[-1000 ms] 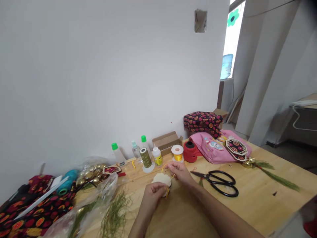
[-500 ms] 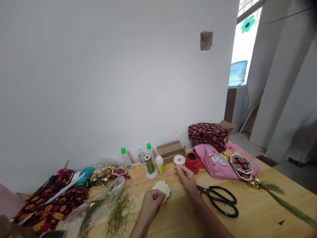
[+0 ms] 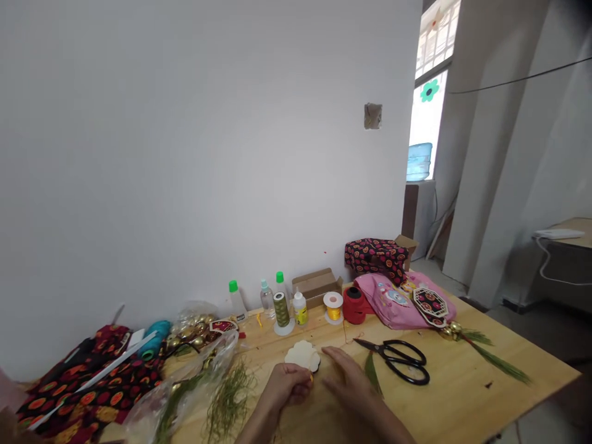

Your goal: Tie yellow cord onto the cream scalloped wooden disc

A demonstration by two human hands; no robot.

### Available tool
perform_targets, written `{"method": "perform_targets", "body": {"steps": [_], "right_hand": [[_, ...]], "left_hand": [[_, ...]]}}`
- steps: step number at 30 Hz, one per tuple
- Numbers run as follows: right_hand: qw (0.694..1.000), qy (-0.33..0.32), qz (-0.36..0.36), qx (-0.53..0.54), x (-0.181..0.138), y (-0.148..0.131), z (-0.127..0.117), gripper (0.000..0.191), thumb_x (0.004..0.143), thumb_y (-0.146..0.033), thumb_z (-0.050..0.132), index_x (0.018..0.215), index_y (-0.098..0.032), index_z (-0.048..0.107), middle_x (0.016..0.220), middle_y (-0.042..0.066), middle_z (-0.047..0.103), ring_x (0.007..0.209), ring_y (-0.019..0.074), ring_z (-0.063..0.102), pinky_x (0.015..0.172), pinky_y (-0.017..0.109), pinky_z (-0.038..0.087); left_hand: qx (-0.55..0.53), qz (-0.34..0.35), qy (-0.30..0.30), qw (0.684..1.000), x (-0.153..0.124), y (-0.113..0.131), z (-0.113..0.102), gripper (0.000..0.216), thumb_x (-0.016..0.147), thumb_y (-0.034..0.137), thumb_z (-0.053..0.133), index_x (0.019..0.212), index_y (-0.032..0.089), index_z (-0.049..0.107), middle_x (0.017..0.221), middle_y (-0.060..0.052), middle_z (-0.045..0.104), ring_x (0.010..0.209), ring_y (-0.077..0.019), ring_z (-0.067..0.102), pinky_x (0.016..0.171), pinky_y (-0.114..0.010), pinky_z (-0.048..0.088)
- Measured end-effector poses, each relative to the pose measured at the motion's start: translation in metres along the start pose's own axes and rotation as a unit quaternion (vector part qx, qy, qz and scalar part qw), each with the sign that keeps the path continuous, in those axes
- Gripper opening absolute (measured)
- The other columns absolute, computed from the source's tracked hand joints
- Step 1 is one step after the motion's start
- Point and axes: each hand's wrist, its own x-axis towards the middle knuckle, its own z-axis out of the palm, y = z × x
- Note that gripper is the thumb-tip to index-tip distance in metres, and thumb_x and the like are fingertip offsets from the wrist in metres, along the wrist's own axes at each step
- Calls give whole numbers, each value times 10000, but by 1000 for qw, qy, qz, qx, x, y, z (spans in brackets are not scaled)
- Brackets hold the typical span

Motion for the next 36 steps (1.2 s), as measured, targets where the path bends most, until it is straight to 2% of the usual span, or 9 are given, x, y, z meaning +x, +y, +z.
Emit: {"method": "perform_targets", "body": {"steps": [3,6,9,11,16,20,24,29,36], "right_hand": [[996,11,-34,-77,6,5,20,547,630,-144,474,1171,-170,392,1196,80,420,1112,181,341,937,343,267],[984,8,-111,-142,15,-3,22,525,622,-119,474,1140,-190,428,1173,67,443,1102,186,340,921,338,266],[976,-40,-109,-184,24,-17,15,262,650,-144,464,871,-170,603,873,64,604,843,175,507,747,286,371],[981,-53,-71,-172,28,-25,11,187,689,-190,436,668,-156,619,637,32,601,619,133,510,590,237,376],[998,23,4,56,29,-31,12,255,687,-310,452,539,-130,554,492,-12,488,494,95,422,455,194,313],[946,40,106,303,23,-20,26,335,706,-413,384,718,-130,563,386,-79,336,312,43,243,324,164,193],[910,7,152,386,19,-13,35,314,702,-333,359,894,-134,506,334,-107,324,262,37,166,281,147,100],[943,-26,86,321,16,-13,42,286,719,-285,356,915,-138,504,347,-91,389,254,41,282,282,136,183],[982,-16,47,184,12,-9,49,271,726,-252,388,951,-182,521,404,-67,439,299,71,389,310,158,286]], "left_hand": [[24,-6,-22,999,-3,4,-2,194,456,280,662,518,101,618,473,-27,604,380,-75,479,398,-180,315],[38,2,-42,998,-4,4,-3,189,447,256,666,485,80,611,463,-48,604,367,-74,475,386,-180,306],[35,18,-41,998,-2,2,0,188,435,244,668,458,72,596,434,-55,594,354,-79,472,377,-184,301],[18,38,-30,999,1,0,4,205,470,284,649,472,88,590,449,-40,594,375,-76,484,397,-183,323],[-61,75,2,995,8,-1,20,275,513,363,628,609,104,625,542,-38,606,490,-92,542,510,-204,404],[-21,108,15,994,11,-3,22,263,499,353,634,483,93,599,433,-15,541,365,-70,438,390,-192,327],[20,139,38,989,9,-4,18,208,502,296,627,420,109,591,313,50,431,323,-56,343,363,-183,247],[43,162,42,985,8,-5,15,186,508,286,616,444,112,603,368,37,485,392,-79,394,414,-189,279],[31,169,-9,985,12,-11,4,264,555,350,588,424,122,570,293,88,308,315,-40,233,360,-175,186]]}}
